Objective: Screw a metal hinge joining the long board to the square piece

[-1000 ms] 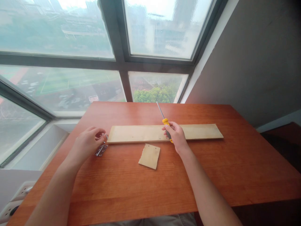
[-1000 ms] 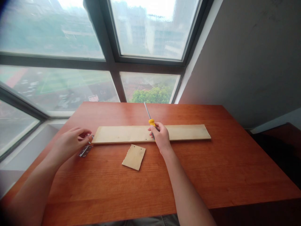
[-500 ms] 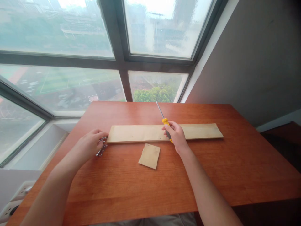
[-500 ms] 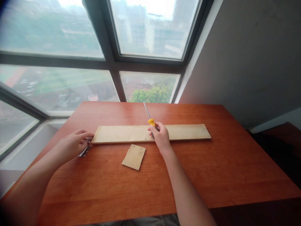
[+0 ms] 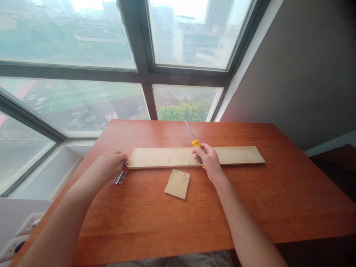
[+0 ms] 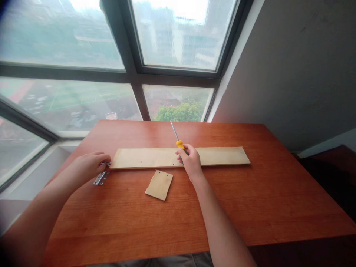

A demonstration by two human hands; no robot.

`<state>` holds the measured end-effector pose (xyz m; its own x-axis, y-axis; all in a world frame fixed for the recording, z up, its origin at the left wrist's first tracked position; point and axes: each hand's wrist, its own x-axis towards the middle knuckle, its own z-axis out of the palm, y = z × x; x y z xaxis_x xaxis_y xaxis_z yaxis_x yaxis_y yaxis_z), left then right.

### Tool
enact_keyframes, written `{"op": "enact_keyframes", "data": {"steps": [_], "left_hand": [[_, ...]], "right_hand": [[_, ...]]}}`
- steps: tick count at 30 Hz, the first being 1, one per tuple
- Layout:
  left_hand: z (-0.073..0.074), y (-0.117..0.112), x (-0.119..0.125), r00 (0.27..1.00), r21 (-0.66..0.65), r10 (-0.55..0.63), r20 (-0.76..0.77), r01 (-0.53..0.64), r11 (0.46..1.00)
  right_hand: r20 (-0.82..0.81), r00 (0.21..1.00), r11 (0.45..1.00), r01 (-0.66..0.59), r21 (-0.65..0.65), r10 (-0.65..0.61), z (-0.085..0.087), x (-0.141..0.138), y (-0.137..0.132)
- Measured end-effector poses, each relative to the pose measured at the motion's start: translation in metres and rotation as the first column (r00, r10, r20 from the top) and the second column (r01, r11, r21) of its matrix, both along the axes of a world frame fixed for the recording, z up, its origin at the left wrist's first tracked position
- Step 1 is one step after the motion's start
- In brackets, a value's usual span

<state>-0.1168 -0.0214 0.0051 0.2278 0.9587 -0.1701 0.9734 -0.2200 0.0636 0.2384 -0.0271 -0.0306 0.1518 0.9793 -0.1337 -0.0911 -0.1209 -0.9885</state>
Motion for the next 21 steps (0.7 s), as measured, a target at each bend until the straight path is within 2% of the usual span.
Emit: {"op": "enact_keyframes", "data": {"steps": [12,16,19,21], "left_hand": [[0.009,-0.012,0.001,0.998,0.058,0.005,-0.058,-0.001,0.998],[0.011,-0.016,0.0,0.999,0.143,0.035,-0.04,-0.029,0.989],[0.021,-0.02,0.013,1.0,0.202,0.013,0.018,-0.017,0.979],[0.028,-0.024,0.033,0.995,0.2,-0.038,0.098,0.017,0.98]], "right_hand": [[-0.007,1.0,1.0,0.007,0.0,-0.007,-0.001,0.001,0.001],[-0.013,1.0,1.0,0.008,0.002,-0.008,-0.001,0.001,0.002],[-0.016,1.0,1.0,0.011,0.002,-0.011,0.0,0.001,0.002],[-0.018,1.0,1.0,0.015,0.004,-0.015,0.0,0.002,0.002]]}}
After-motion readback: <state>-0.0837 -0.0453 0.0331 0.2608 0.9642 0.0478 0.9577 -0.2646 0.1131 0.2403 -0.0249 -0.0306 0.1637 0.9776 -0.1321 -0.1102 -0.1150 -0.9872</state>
